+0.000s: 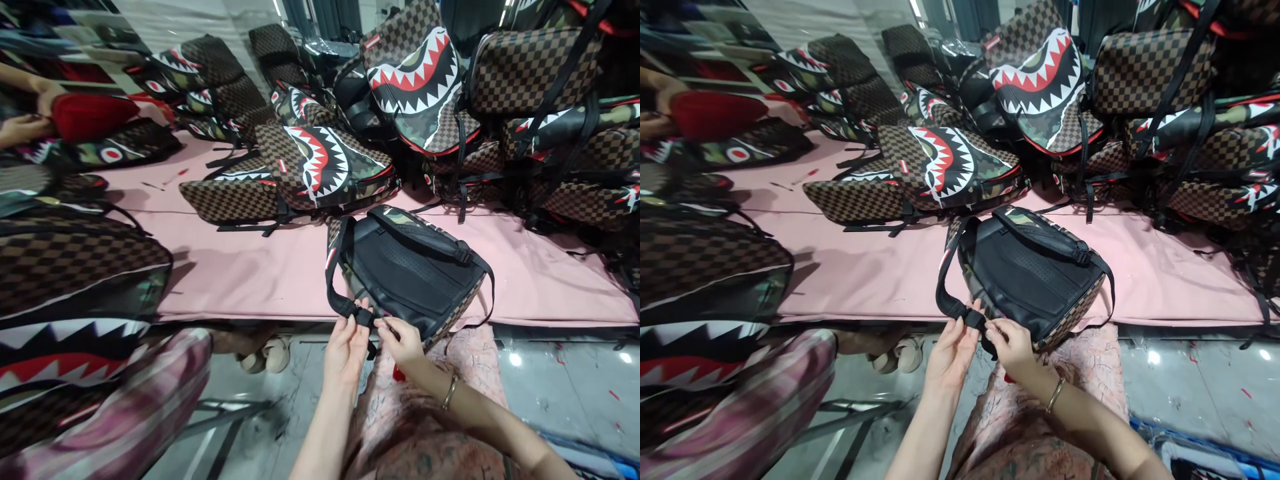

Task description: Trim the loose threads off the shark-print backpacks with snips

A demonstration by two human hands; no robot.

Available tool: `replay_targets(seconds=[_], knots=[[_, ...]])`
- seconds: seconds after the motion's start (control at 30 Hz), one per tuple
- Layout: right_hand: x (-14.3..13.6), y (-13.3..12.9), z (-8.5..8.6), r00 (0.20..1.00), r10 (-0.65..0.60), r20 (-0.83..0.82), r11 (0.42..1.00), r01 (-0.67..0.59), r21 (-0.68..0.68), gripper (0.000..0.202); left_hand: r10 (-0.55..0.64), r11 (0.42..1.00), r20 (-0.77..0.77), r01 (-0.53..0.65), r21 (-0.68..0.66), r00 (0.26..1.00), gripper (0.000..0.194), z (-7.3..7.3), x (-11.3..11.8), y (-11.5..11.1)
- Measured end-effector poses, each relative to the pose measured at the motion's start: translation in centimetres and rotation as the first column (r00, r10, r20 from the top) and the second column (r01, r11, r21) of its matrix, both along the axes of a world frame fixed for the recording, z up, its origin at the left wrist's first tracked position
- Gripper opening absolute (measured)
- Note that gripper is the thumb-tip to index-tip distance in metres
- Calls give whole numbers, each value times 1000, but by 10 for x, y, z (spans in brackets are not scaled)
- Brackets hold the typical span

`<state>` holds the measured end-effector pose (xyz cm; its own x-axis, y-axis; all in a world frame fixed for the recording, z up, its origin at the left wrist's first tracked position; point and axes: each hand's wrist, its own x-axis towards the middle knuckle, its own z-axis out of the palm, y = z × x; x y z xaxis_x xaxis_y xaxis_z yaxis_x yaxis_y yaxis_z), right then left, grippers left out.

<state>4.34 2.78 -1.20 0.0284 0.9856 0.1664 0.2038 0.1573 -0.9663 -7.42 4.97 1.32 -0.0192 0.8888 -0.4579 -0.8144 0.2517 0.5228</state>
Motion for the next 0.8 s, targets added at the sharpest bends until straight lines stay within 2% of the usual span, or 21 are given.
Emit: replay_targets(seconds=[0.07, 0.17, 0.27, 0.33, 0.37, 0.4, 0.47, 0.5, 0.53, 0.57, 0.63, 0.7, 0.8], knots=[[1, 8, 2, 999, -13, -30, 994, 10, -105, 18, -20, 1000, -9, 20, 24, 1000, 30, 1, 2, -2], [1, 21, 4, 994, 49, -99, 989, -61, -132, 23, 0, 994, -87, 9, 107, 996, 24, 3, 6, -4], [-2, 27, 2, 982, 130, -135, 979, -149, -139, 22, 51, 984, -249, -6, 178, 967, 32, 1, 9, -3], [-4, 27, 0, 983, 125, -133, 976, -146, -161, 15, 89, 980, -393, -11, 197, 915, 40, -2, 8, -4], [-4, 27, 0, 985, 107, -135, 977, -129, -168, 13, 138, 976, -487, -34, 216, 862, 43, -3, 6, -5], [-5, 27, 0, 987, 84, -138, 979, -108, -171, 13, 210, 966, -594, -71, 248, 777, 45, -4, 4, -6], [-6, 27, 0, 988, 55, -148, 984, -78, -161, 13, 357, 928, -782, -101, 359, 511, 38, -5, 0, -11], [-7, 27, 0, 987, 46, -153, 986, -70, -151, 13, 398, 912, -836, -66, 404, 377, 31, -4, -2, -13], [-8, 27, 0, 986, 36, -160, 988, -59, -142, 13, 406, 907, -870, -3, 422, 279, 24, -3, -4, -15], [-8, 28, 0, 986, 25, -166, 990, -48, -135, 13, 391, 908, -893, 68, 414, 224, 20, -1, -5, -16], [-10, 27, -2, 987, 11, -158, 992, -31, -125, 14, 339, 914, -918, 160, 374, 206, 21, 3, -8, -18], [-10, 26, -4, 994, 10, -110, 994, -22, -103, 14, 285, 930, -931, 169, 326, 230, 25, 6, -11, -16], [-11, 23, -6, 1000, 12, -16, 997, -13, -70, 12, 167, 952, -944, 204, 230, 286, 18, 9, -16, -9]])
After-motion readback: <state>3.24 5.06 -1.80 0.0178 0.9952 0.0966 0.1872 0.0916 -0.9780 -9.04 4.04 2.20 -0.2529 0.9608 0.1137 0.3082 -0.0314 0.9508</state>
